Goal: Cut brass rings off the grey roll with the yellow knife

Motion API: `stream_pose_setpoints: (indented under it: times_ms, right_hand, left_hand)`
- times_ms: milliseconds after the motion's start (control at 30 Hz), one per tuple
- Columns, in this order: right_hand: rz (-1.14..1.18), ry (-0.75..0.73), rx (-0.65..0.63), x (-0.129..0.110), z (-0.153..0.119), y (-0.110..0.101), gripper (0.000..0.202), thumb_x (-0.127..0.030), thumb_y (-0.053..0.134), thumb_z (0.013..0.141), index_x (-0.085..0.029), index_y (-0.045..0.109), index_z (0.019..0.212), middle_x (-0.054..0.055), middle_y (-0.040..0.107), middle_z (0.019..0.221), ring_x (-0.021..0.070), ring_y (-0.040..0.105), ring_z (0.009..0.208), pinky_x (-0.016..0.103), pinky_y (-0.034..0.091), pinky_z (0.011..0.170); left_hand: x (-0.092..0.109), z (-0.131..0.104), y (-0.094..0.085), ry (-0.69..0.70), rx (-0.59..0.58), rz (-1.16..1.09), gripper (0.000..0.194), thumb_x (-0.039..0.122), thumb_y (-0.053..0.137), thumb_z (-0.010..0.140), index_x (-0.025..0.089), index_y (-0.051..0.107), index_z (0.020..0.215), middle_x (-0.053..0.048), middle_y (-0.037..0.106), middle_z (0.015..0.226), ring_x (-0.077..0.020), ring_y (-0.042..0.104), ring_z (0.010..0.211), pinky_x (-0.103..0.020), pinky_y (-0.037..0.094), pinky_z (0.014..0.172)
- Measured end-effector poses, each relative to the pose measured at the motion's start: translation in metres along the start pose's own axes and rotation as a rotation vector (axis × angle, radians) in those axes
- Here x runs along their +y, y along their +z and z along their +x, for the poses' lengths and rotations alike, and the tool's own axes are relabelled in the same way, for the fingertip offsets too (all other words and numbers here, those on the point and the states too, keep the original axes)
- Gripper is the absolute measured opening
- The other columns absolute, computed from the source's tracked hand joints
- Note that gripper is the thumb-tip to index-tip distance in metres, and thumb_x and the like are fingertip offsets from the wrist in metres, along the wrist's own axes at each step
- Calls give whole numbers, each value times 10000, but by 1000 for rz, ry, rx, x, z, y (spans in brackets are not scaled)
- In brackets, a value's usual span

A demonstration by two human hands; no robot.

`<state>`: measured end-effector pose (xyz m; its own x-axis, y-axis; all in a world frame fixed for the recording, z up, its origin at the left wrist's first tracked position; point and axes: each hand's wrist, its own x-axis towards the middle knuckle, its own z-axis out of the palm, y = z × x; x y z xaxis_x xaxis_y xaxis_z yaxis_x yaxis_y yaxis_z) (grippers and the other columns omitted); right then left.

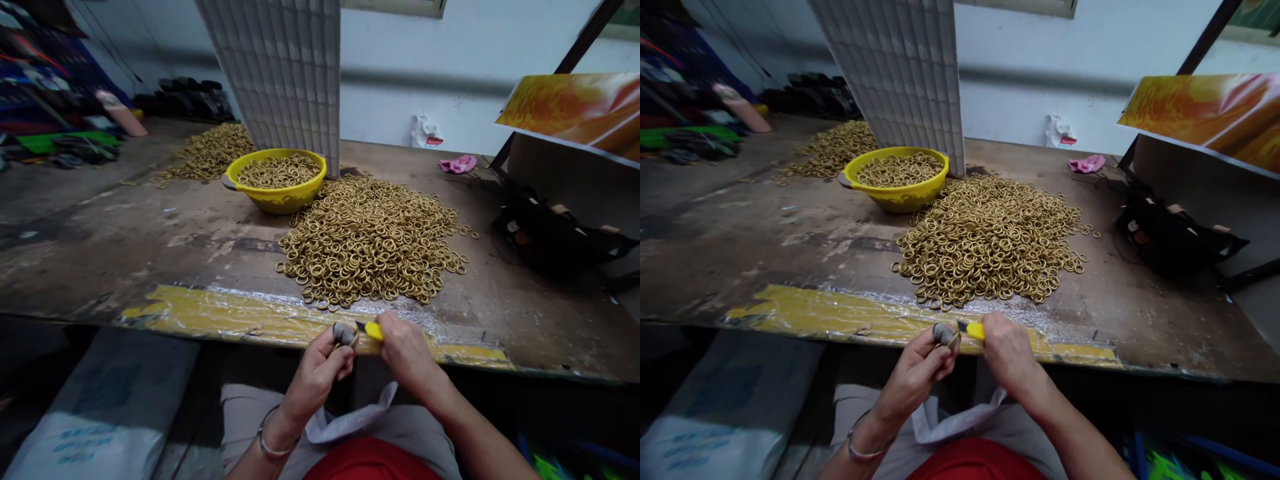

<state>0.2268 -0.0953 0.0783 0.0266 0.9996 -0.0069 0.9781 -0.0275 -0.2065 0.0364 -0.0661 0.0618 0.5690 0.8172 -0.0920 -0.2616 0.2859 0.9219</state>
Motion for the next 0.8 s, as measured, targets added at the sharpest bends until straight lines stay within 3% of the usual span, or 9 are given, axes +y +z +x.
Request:
stream_pose_setpoints:
  times_ms: [100, 300, 467, 533, 600, 700, 800]
  right_hand:
    - [-87, 156, 54, 18, 13, 2, 216, -5, 460, 805, -173, 584, 862, 64, 646, 861, 165, 564, 700, 278, 310, 602]
    - [-61, 114, 207, 17, 40, 14, 174, -46, 504, 788, -188, 573, 863, 35, 614, 909, 149, 546, 725, 266, 300, 618]
    - [13, 145, 237, 19, 50, 19, 156, -48, 496, 787, -166, 582, 839, 52, 610, 868, 148, 520, 687, 268, 302, 611]
    - [196, 128, 292, 22, 46, 15, 99, -113, 502, 821, -171, 579, 801, 39, 594, 797, 146, 502, 674, 263, 321, 617]
    - [521, 117, 308, 19, 39, 9, 130, -240, 530, 854, -182, 568, 745, 9, 561, 703, 131, 474, 625, 251, 343, 600]
    - [1114, 142, 119, 6, 26, 2, 240, -402, 608, 834, -186, 566, 739, -45, 477, 566, 91, 394, 489, 219, 317, 483]
    - [1527, 188, -90, -11, 15, 4, 297, -451, 683, 794, -181, 559, 790, -74, 448, 506, 53, 318, 407, 185, 248, 406]
  left_hand:
    - [12, -6, -2, -6, -37, -132, 259, 375, 697, 817, 147, 579, 854, 2, 506, 727, -50, 375, 529, -169, 278, 449]
    - [7, 4, -6, -145, 114, -322, 353, 368, 756, 754, 153, 482, 702, 33, 445, 634, -37, 312, 487, -138, 184, 389]
    - [2, 6, -10, -201, 124, -405, 281, 362, 728, 758, 157, 552, 833, -4, 553, 714, -60, 426, 521, -132, 245, 387]
    - [2, 8, -10, -232, 128, -413, 335, 413, 736, 743, 134, 581, 842, -53, 608, 790, -77, 486, 561, -131, 258, 375]
    - [0, 12, -7, -252, 143, -371, 363, 432, 756, 727, 121, 585, 802, -67, 622, 786, -80, 506, 562, -126, 259, 361]
    - [-5, 21, 0, -250, 151, -306, 328, 383, 778, 723, 140, 562, 771, -12, 583, 661, -64, 483, 495, -116, 248, 347]
    - [-7, 25, 7, -211, 97, -322, 293, 354, 759, 753, 149, 589, 875, -8, 603, 700, -53, 487, 478, -111, 256, 344]
